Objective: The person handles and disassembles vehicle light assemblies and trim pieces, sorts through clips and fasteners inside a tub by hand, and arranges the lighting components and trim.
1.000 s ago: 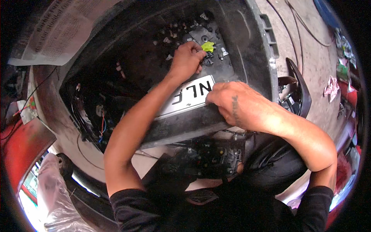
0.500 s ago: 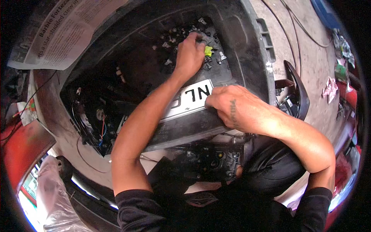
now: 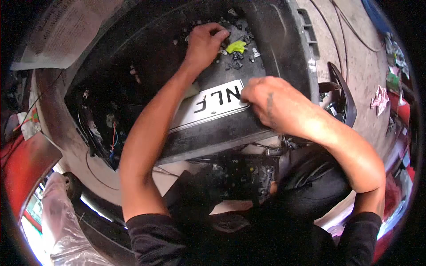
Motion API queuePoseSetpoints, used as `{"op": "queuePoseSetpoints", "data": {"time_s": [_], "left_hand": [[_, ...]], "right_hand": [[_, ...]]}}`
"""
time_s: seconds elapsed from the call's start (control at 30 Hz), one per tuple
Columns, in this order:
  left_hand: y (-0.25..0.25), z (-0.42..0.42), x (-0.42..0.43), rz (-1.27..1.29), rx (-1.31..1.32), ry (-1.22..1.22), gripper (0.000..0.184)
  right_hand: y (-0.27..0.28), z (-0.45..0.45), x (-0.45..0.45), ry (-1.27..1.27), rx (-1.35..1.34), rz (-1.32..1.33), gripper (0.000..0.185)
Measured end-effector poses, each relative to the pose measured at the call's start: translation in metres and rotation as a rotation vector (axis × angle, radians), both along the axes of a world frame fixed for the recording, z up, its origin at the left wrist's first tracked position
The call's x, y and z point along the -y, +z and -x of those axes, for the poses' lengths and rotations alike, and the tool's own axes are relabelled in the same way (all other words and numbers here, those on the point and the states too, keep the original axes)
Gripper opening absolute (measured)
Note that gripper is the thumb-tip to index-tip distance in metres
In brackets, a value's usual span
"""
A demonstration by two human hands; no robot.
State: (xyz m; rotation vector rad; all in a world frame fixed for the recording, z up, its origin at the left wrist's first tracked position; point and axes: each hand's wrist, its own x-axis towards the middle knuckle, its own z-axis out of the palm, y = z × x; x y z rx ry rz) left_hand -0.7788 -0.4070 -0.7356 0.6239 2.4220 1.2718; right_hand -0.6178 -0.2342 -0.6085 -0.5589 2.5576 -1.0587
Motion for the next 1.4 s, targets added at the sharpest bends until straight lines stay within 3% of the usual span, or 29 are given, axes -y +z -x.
{"op": "queuePoseSetpoints", "data": {"time_s": [0.1,0.23,0.37,0.47,0.57,0.7,0.77,0.83,0.9,1.0,1.1,1.2,1.27,1.37,1.4], "left_hand": [[0.034,-0.001,0.015,0.059,0.318,0.099,0.029],[0.047,0.000,0.056,-0.202,0.556,0.164,0.032],[0.060,-0.002,0.088,-0.036,0.571,0.223,0.031],[0.048,-0.014,0.100,0.171,0.510,0.337,0.031],[0.001,-0.022,0.127,0.443,-0.017,0.135,0.027],[-0.017,-0.038,0.107,0.471,-0.095,0.209,0.030],[-0.013,-0.033,0.087,0.396,0.003,0.175,0.030],[-0.060,-0.026,0.077,0.343,-0.263,0.023,0.030],[-0.038,-0.030,0.043,0.230,-0.130,0.189,0.028],[-0.008,-0.030,0.023,0.122,0.035,0.060,0.033],[0.006,-0.042,0.042,0.157,-0.146,-0.001,0.031],[-0.006,-0.035,0.095,0.568,-0.381,-0.036,0.030],[-0.021,-0.016,0.134,0.417,-0.309,0.162,0.034],[-0.024,0.005,0.147,0.559,-0.118,0.178,0.034],[-0.046,0.004,0.146,0.610,-0.333,0.082,0.032]], "right_hand": [[0.008,0.014,-0.006,-0.069,0.032,-0.035,0.012],[0.019,0.017,-0.006,-0.095,0.016,-0.033,0.011],[0.020,0.005,-0.010,-0.016,0.138,-0.074,0.016],[0.022,0.006,-0.010,0.038,0.220,-0.109,0.024],[0.021,0.012,-0.007,0.049,0.191,-0.096,0.019],[0.013,0.007,-0.008,0.034,0.080,-0.017,0.011],[0.012,0.008,-0.008,0.029,0.096,-0.006,0.011],[0.012,0.009,-0.006,0.029,0.118,-0.020,0.012],[0.010,0.007,-0.006,0.017,0.116,-0.006,0.013],[0.006,0.004,-0.005,0.015,0.040,0.010,0.012],[0.007,0.009,-0.007,0.069,0.149,-0.100,0.013],[0.012,0.010,-0.006,0.039,0.151,-0.063,0.012],[0.012,0.007,-0.007,0.020,0.167,-0.051,0.011],[0.012,0.007,-0.005,0.021,0.187,-0.058,0.010],[0.012,0.008,-0.003,0.029,0.193,-0.064,0.011]]}}
